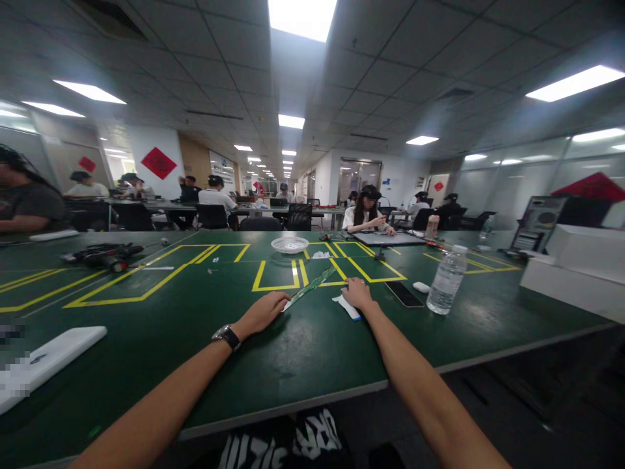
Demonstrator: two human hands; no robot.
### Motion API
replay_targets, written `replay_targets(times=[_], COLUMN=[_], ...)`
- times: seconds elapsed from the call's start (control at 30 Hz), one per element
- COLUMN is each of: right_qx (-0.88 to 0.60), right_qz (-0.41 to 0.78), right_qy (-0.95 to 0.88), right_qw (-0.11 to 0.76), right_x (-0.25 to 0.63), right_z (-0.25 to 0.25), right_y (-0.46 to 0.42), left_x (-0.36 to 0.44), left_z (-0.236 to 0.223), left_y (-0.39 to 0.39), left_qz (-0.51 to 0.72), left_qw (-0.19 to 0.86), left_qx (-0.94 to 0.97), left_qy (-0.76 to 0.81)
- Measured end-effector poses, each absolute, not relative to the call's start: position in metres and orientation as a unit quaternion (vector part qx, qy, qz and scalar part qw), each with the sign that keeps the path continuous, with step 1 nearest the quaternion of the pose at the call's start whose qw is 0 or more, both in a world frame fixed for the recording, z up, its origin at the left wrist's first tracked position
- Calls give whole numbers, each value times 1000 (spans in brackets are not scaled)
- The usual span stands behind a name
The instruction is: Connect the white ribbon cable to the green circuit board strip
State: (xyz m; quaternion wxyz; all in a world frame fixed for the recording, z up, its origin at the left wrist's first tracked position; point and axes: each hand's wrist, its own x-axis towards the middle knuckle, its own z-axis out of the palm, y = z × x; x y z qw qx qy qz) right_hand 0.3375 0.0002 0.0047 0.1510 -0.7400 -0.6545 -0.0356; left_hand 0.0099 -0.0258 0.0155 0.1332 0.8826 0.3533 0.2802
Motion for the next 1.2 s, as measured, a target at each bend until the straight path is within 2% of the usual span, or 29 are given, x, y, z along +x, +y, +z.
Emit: replay_targets(times=[0.17, 0.33, 0.5, 0.63, 0.87, 1.0, 1.2], right_qx=[-741, -757, -858, -902, -892, -842, -790], right_qz=[-35, -44, -98, -45, -57, -56, 8], right_qy=[-651, -626, -457, -388, -399, -504, -597], right_qw=[164, 182, 215, 185, 207, 185, 141], right_x=[336, 341, 372, 394, 384, 367, 339], right_z=[7, 12, 14, 11, 18, 24, 22], right_y=[0, -1, -1, -1, -6, -8, -9], left_x=[9, 7, 9, 11, 14, 17, 20], left_z=[19, 16, 16, 17, 21, 18, 13], left_y=[-30, -32, -33, -33, -39, -38, -38], left_qz=[303, 197, 177, 204, 247, 267, 169], left_qw=[123, 102, 100, 100, 129, 107, 75], left_qx=[875, 909, 921, 923, 913, 907, 927], left_qy=[356, 352, 331, 311, 297, 308, 327])
